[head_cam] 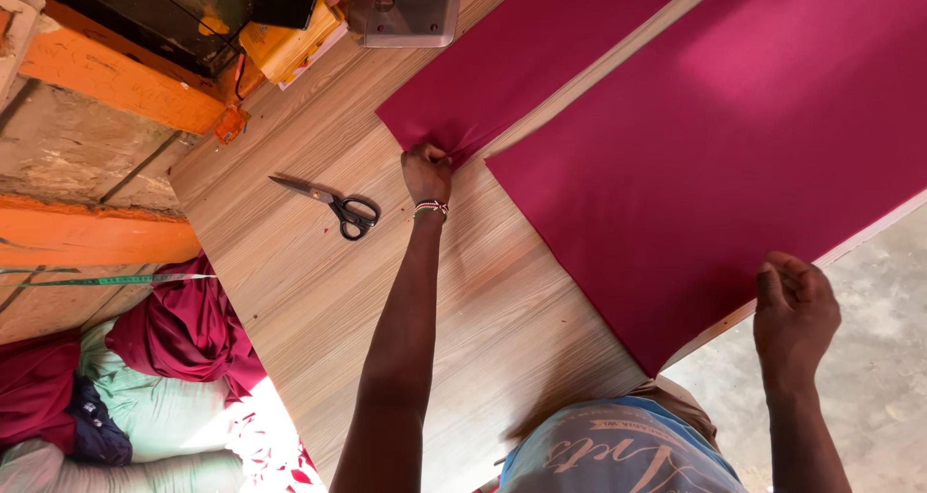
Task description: Fold a long strip of pink fabric in half lengthwise on a wooden workbench
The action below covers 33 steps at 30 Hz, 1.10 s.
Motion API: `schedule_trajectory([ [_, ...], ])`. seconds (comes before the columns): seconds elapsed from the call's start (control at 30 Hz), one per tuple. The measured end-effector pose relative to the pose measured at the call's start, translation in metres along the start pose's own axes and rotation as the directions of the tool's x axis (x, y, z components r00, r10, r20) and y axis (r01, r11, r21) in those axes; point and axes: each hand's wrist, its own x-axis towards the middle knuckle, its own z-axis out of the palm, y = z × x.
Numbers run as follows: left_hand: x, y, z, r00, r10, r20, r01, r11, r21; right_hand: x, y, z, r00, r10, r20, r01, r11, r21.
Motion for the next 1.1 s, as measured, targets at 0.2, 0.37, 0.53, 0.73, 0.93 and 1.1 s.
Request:
schedule_trajectory([
  [0.2,0.01,0.021,-0.025,0.979,-0.159,0.126,0.178,0.97,-0.165,-0.017,-0.018,-0.001,0.994,-0.034,0.108,0.026,0.997,0.076],
  [0.37,0.013,0.04,-0.043,0.992,-0.103,0.071,0.115,0.973,-0.202,-0.022,-0.041,-0.005,0.993,-0.038,0.116,0.027,0.995,0.096],
  [0.53,0.006,0.127,-0.078,0.999,0.023,0.038,-0.008,0.933,-0.359,-0.018,-0.053,0.014,0.984,-0.065,0.165,0.022,0.968,0.25],
  [0.73,-0.071,0.277,-0.122,0.949,0.264,0.174,-0.119,0.808,-0.577,-0.021,-0.135,0.043,0.936,-0.054,0.349,-0.206,0.72,0.663],
  [0.93,-0.149,0.327,-0.11,0.858,0.441,0.262,-0.248,0.803,-0.542,-0.018,-0.171,0.039,0.875,0.145,0.462,-0.482,0.357,0.8],
  [1.1,-0.171,0.345,-0.122,0.848,0.438,0.299,-0.189,0.777,-0.601,-0.031,-0.16,0.018,0.881,0.209,0.424,-0.473,0.359,0.805],
])
